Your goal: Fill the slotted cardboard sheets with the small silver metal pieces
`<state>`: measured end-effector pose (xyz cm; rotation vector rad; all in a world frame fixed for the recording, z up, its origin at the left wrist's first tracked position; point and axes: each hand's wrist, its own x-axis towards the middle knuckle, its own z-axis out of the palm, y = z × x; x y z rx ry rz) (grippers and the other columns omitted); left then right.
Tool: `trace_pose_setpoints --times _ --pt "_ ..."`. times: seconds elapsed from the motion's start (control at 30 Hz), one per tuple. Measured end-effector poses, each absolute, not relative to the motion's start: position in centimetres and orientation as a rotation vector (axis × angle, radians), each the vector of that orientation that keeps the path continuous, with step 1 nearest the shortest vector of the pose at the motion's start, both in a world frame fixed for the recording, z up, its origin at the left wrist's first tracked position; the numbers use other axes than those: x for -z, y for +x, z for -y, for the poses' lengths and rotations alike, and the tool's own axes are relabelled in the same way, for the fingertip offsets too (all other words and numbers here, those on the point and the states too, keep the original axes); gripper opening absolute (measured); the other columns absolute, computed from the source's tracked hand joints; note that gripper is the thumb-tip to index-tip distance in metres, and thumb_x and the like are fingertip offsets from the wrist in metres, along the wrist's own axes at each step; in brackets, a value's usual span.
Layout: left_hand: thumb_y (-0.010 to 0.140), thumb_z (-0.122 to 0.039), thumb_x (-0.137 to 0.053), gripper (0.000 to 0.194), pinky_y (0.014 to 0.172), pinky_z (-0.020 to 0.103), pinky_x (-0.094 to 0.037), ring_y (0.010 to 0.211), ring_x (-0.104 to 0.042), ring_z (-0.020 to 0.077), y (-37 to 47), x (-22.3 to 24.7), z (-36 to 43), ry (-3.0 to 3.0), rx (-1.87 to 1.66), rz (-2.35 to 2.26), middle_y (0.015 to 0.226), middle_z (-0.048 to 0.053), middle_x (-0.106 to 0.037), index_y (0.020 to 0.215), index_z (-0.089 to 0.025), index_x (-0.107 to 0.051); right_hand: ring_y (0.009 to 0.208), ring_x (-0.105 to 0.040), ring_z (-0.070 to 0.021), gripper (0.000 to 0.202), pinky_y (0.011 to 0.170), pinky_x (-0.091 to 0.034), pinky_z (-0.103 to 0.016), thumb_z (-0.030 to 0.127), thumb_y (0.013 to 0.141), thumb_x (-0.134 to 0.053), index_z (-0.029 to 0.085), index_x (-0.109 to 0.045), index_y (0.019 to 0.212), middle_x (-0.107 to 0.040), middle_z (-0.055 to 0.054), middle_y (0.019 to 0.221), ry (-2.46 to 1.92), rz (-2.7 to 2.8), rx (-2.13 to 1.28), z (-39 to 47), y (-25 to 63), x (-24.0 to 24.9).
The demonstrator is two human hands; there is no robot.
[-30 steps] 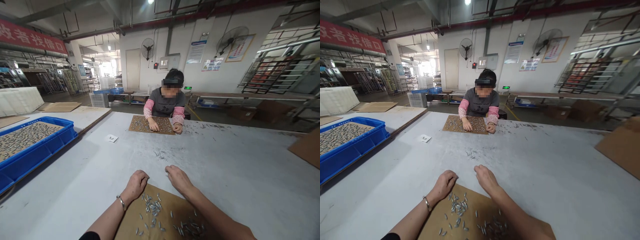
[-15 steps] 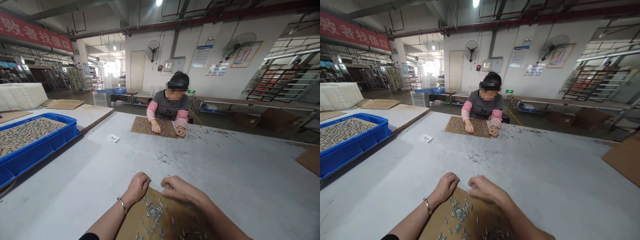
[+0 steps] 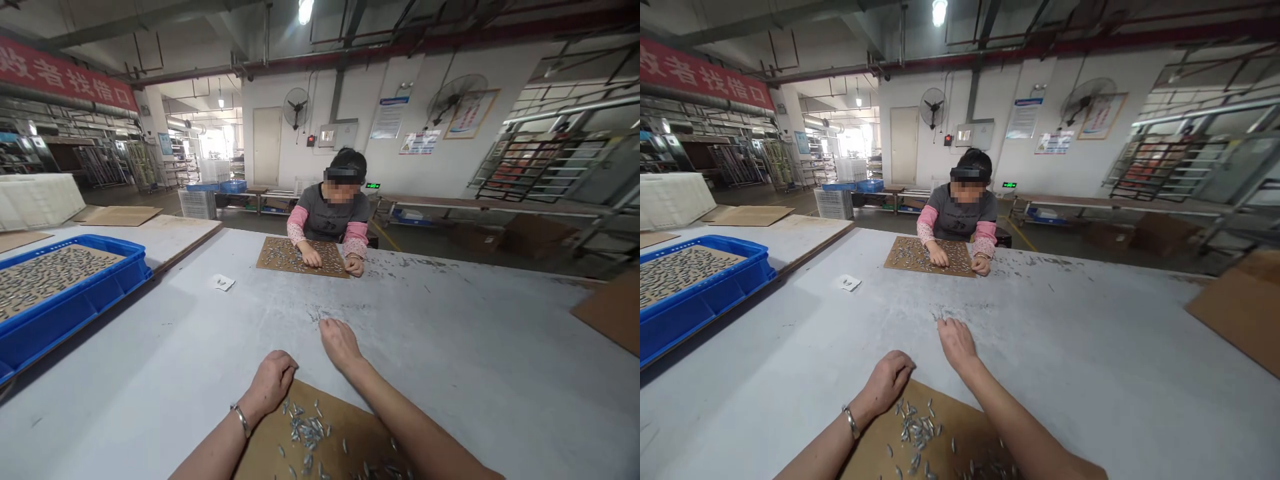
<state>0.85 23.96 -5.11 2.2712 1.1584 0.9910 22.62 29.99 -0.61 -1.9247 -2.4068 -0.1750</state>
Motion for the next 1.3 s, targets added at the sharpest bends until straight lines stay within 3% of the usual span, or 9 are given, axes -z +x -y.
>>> trace_pose_setpoints --times 0.1,0.2,0.33,0.5,0.7,0.87,0.97,1.07,1.3 --pt "0.101 -0.022 -0.045 0.026 0.086 0.035 -0.054 0.092 -0.066 0.0215 0.7 4.6 -24.2 2.315 -0.959 -1.169 0.094 0.009 -0.073 0.095 -0.020 -0.071 0.095 -0.068 -0.0210 0.036 0.081 -0.046 -0.029 0.013 0.094 -0.048 0.019 -0.065 0.126 -0.074 -0.009 0.103 -1.731 2.473 -0.139 -25.9 23.6 0.8" --pt "0.102 -0.024 -0.045 0.027 0.100 0.041 -0.051 0.108 -0.064 0.0237 0.9 3.8 -24.3 2.342 -0.885 -1.144 0.111 0.012 -0.072 0.108 -0.020 -0.071 0.109 -0.066 -0.0217 0.046 0.094 -0.048 -0.031 0.023 0.093 -0.056 0.022 -0.058 0.139 -0.073 -0.010 0.120 -1.456 2.492 -0.414 -20.7 24.7 1.2" --pt "0.097 -0.033 -0.061 0.028 0.115 0.051 -0.041 0.131 -0.055 0.0305 2.1 2.8 -21.6 2.460 -0.693 -0.986 0.135 0.013 -0.065 0.120 -0.022 -0.070 0.144 -0.044 -0.0306 0.048 0.117 -0.038 -0.047 0.026 0.095 -0.058 0.020 -0.060 0.142 -0.051 -0.015 0.156 -1.445 2.536 -0.362 -13.0 25.5 2.2" --pt "0.096 -0.039 -0.062 0.041 0.116 0.067 -0.033 0.143 -0.044 0.0393 1.4 2.0 -12.0 2.696 -0.385 -0.852 0.152 0.016 -0.054 0.135 -0.025 -0.063 0.146 -0.042 -0.0330 0.041 0.120 -0.036 -0.053 0.022 0.097 -0.055 0.020 -0.065 0.137 -0.056 -0.014 0.152 -1.402 2.598 -0.303 -1.9 25.9 3.9" --pt "0.103 -0.026 -0.048 0.040 0.119 0.063 -0.035 0.144 -0.045 0.0336 -2.7 1.8 -2.7 2.770 -0.315 -0.787 0.151 0.014 -0.056 0.141 -0.027 -0.058 0.146 -0.044 -0.0309 0.053 0.118 -0.040 -0.051 0.013 0.093 -0.053 0.025 -0.060 0.144 -0.056 -0.012 0.153 -1.415 2.496 -0.208 8.2 27.5 5.1" --pt "0.102 -0.022 -0.050 0.035 0.113 0.061 -0.044 0.136 -0.053 0.0338 -3.2 2.1 0.0 2.895 -0.458 -0.773 0.145 0.014 -0.060 0.135 -0.026 -0.062 0.145 -0.045 -0.0284 0.045 0.121 -0.036 -0.052 0.014 0.099 -0.046 0.026 -0.066 0.137 -0.057 -0.009 0.153 -1.425 2.442 -0.105 10.2 25.6 4.2" --pt "0.102 -0.016 -0.048 0.027 0.106 0.052 -0.053 0.122 -0.063 0.0280 -3.6 1.9 0.1 2.931 -0.550 -0.691 0.129 0.012 -0.069 0.119 -0.023 -0.068 0.137 -0.053 -0.0241 0.045 0.118 -0.042 -0.045 0.012 0.098 -0.046 0.027 -0.066 0.136 -0.065 -0.007 0.144 -1.364 2.437 -0.072 10.3 26.6 4.8" --pt "0.103 -0.017 -0.047 0.026 0.101 0.042 -0.058 0.120 -0.064 0.0246 -3.3 0.9 -1.0 2.904 -0.671 -0.664 0.131 0.013 -0.068 0.121 -0.022 -0.066 0.136 -0.054 -0.0220 0.047 0.116 -0.044 -0.042 0.015 0.100 -0.044 0.027 -0.063 0.141 -0.066 -0.006 0.142 -1.408 2.310 0.023 9.0 30.4 6.0" --pt "0.101 -0.017 -0.050 0.035 0.109 0.051 -0.053 0.134 -0.055 0.0291 6.4 -0.2 -7.3 2.983 -0.555 -0.550 0.143 0.015 -0.061 0.135 -0.019 -0.061 0.152 -0.034 -0.0363 0.059 0.121 -0.029 -0.063 0.044 0.103 -0.041 0.015 -0.049 0.154 -0.040 -0.018 0.164 -2.230 1.782 -0.048 1.4 32.6 5.3"
